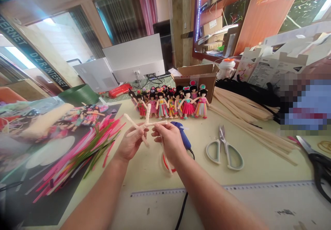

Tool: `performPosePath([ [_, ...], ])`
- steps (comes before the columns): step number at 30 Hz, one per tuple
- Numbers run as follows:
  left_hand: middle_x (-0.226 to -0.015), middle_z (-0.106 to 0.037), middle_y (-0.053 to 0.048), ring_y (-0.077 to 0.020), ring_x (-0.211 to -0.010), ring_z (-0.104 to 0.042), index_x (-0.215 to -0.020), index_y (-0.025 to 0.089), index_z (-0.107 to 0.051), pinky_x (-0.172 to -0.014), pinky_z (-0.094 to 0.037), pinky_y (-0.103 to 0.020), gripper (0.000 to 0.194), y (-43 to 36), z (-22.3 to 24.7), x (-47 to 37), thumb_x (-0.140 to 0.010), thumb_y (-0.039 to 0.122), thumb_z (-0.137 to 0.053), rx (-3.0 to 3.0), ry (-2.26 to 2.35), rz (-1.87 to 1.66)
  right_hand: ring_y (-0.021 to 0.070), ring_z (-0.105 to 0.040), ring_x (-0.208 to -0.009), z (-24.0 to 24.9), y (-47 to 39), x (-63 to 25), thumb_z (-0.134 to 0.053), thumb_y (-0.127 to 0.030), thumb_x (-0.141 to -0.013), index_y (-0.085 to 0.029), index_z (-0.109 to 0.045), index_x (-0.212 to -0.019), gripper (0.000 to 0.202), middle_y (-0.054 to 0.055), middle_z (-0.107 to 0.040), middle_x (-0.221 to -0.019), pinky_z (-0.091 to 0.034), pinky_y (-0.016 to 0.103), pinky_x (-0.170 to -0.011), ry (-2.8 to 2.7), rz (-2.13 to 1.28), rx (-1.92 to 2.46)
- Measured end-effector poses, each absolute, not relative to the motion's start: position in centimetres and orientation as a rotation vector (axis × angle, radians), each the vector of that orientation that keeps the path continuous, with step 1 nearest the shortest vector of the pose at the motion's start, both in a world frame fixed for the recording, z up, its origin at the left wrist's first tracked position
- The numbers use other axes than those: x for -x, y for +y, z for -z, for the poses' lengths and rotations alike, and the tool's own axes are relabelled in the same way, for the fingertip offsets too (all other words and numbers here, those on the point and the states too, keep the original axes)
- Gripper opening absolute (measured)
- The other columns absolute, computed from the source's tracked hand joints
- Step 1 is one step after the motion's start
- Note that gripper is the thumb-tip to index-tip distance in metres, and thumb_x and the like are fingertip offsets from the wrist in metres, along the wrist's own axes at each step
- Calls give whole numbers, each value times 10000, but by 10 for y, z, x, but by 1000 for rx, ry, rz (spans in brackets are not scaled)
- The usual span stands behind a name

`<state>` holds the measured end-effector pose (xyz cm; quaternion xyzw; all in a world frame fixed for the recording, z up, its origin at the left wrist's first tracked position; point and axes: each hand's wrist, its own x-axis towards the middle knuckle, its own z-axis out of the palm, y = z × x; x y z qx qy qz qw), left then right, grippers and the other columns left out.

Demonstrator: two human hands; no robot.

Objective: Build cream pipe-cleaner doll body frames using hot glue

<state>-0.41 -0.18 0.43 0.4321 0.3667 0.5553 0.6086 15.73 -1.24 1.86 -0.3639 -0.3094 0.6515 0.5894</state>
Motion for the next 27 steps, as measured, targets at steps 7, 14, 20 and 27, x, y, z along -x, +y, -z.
performPosePath([
  [7,-902,-706,-51,-143,-726,-568,-981,200,-751,-661,-480,-272,282,-5,-14,9,-709,269,-775,-1403,1043,-1278,66,-473,-508,-19,-11,-159,-797,-315,-663,-148,-623,-736,253,-1,-591,-653,-345,195,-442,-648,-1612,781],
  [14,-998,-691,-66,-151,-764,-583,-896,200,-758,-700,-481,-275,195,-7,-17,9,-707,243,-773,-1529,1049,-1329,70,-450,-496,-17,-10,-159,-804,-369,-660,-154,-613,-709,291,0,-585,-640,-325,206,-429,-693,-1546,787],
  [20,-825,-662,-25,-134,-679,-570,-1000,190,-687,-643,-460,-260,330,-5,-15,10,-716,337,-770,-1467,1089,-1283,72,-508,-530,-13,-8,-159,-803,-326,-676,-150,-634,-726,249,4,-619,-660,-367,195,-468,-709,-1502,736],
  [27,-542,-542,0,-99,-474,-485,-837,158,-680,-493,-352,-226,460,-8,-14,2,-795,606,-586,-1272,1053,-822,88,-539,-542,-25,-8,-165,-755,-348,-717,-168,-646,-800,227,-8,-626,-664,-400,209,-486,-797,-1322,731],
])
